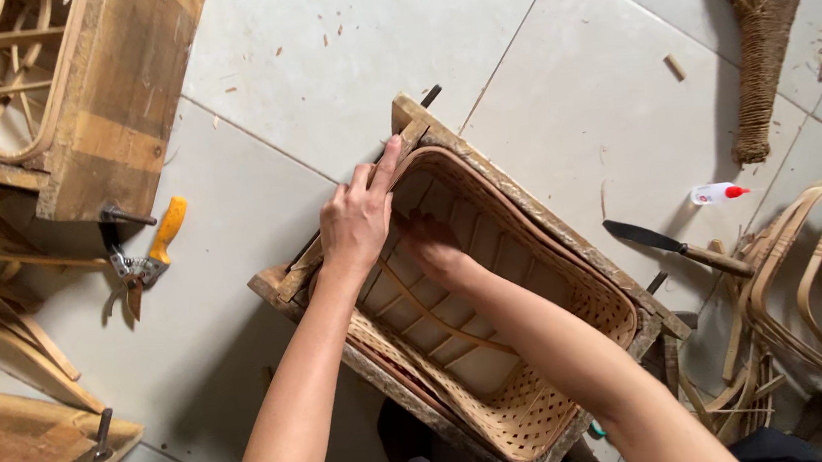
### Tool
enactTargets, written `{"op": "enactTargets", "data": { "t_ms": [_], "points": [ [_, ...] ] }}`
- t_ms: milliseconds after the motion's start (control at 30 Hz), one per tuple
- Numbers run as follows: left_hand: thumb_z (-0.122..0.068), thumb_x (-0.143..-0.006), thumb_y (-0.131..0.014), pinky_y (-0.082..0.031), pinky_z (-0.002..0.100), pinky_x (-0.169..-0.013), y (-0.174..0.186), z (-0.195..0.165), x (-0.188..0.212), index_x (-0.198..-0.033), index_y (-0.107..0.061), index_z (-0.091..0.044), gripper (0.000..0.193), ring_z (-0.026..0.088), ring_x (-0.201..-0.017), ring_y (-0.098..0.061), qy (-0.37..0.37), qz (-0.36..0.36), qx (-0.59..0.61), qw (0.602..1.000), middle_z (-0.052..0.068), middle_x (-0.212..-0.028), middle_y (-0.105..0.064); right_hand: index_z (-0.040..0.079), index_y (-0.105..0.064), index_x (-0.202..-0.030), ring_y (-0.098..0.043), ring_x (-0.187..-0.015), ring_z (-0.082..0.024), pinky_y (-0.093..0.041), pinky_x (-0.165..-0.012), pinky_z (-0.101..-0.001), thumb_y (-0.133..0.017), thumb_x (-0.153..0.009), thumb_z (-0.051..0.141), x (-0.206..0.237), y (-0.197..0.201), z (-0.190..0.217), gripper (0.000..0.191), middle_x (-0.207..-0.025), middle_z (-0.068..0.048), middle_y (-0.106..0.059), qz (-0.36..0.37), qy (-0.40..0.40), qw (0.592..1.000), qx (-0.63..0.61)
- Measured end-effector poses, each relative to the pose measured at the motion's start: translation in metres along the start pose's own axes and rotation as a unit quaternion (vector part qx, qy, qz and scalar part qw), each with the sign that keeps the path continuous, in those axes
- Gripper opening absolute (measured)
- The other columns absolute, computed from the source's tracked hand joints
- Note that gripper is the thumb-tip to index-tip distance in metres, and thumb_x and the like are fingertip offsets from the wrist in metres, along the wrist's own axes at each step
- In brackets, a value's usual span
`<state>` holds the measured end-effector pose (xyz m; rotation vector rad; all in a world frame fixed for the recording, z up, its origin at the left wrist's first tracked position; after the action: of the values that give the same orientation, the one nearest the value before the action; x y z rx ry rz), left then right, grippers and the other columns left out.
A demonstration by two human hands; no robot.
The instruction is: The person weaves a rectangular basket using thin wooden strips inside a wooden mold. They insert and bend strips, trim excess with scissors, and apply glue to secure the structure. The basket is progressively built up with interlaced strips and reinforced with additional pieces.
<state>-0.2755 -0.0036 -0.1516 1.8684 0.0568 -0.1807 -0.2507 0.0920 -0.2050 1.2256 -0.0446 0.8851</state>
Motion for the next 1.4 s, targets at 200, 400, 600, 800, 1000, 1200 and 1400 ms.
{"op": "enactTargets", "data": {
  "t_ms": [200, 400, 600, 800, 1000, 1200, 1400],
  "points": [
    [-0.016, -0.085, -0.082, -0.064, 0.035, -0.058, -0.007, 0.006, 0.0, -0.161, -0.021, -0.039, 0.1, 0.029, -0.079, -0.073, 0.007, -0.021, -0.004, 1.0, 0.009, -0.119, -0.069, 0.027, -0.028, -0.162, -0.065, -0.103, -0.04, -0.052, -0.091, -0.05, -0.031, -0.106, 0.027, -0.01, 0.006, -0.01, 0.055, -0.124, -0.025, -0.062, -0.002, 0.026, 0.997, -0.079],
    [-0.014, -0.085, -0.082, -0.063, 0.033, -0.059, -0.012, 0.011, 0.003, -0.161, -0.022, -0.04, 0.1, 0.027, -0.078, -0.073, 0.013, -0.01, 0.014, 1.0, 0.008, -0.116, -0.07, 0.03, -0.027, -0.161, -0.065, -0.102, -0.04, -0.052, -0.091, -0.0502, -0.03, -0.106, 0.032, -0.016, -0.008, -0.017, 0.055, -0.12, -0.024, -0.063, 0.055, -0.022, 0.993, -0.098],
    [-0.009, -0.087, -0.08, -0.065, 0.035, -0.064, -0.012, 0.008, 0.001, -0.161, -0.025, -0.038, 0.097, 0.026, -0.079, -0.073, 0.009, -0.017, 0.028, 0.999, 0.008, -0.114, -0.07, 0.029, -0.026, -0.162, -0.067, -0.097, -0.039, -0.056, -0.085, -0.0502, -0.035, -0.101, 0.023, -0.019, -0.005, -0.011, 0.062, -0.117, -0.024, -0.063, 0.033, -0.015, 0.999, -0.027],
    [-0.007, -0.086, -0.078, -0.065, 0.037, -0.065, -0.009, 0.005, 0.001, -0.161, -0.027, -0.037, 0.096, 0.028, -0.079, -0.073, 0.013, -0.012, 0.032, 0.999, 0.009, -0.114, -0.07, 0.026, -0.035, -0.158, -0.066, -0.103, -0.04, -0.053, -0.092, -0.0501, -0.038, -0.107, 0.025, -0.016, -0.006, -0.02, 0.051, -0.117, -0.023, -0.065, -0.024, -0.03, 0.992, -0.121],
    [-0.008, -0.088, -0.078, -0.065, 0.034, -0.061, -0.014, 0.009, 0.0, -0.162, -0.025, -0.037, 0.095, 0.026, -0.079, -0.073, 0.021, 0.013, 0.043, 0.999, 0.009, -0.114, -0.069, 0.027, -0.032, -0.157, -0.062, -0.111, -0.042, -0.047, -0.095, -0.0518, -0.04, -0.104, 0.018, -0.024, 0.029, -0.035, 0.055, -0.127, -0.026, -0.061, -0.124, 0.021, 0.992, -0.031],
    [-0.013, -0.086, -0.081, -0.065, 0.035, -0.062, -0.014, 0.009, 0.0, -0.16, -0.025, -0.039, 0.097, 0.027, -0.079, -0.072, 0.021, -0.004, 0.024, 0.999, 0.007, -0.114, -0.069, 0.029, -0.021, -0.163, -0.067, -0.102, -0.039, -0.057, -0.085, -0.0491, -0.037, -0.1, 0.007, -0.022, 0.004, -0.03, 0.069, -0.122, -0.025, -0.062, 0.044, -0.023, 0.999, -0.022],
    [-0.012, -0.087, -0.08, -0.066, 0.036, -0.064, -0.013, 0.008, 0.0, -0.161, -0.023, -0.039, 0.097, 0.026, -0.08, -0.073, 0.013, -0.015, -0.004, 1.0, 0.006, -0.114, -0.069, 0.031, -0.019, -0.165, -0.069, -0.095, -0.037, -0.06, -0.081, -0.0456, -0.035, -0.1, 0.004, -0.018, -0.002, -0.026, 0.072, -0.118, -0.024, -0.063, 0.061, -0.025, 0.998, -0.017]
  ]
}}
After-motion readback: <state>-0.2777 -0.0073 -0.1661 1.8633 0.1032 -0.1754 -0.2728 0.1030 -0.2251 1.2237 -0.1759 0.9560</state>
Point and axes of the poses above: each hand's wrist, its own x-axis away from the middle knuckle, its own y-axis out of the back of the hand, z = x × y, the point moved 8 cm from there along -x, towards the middle knuckle
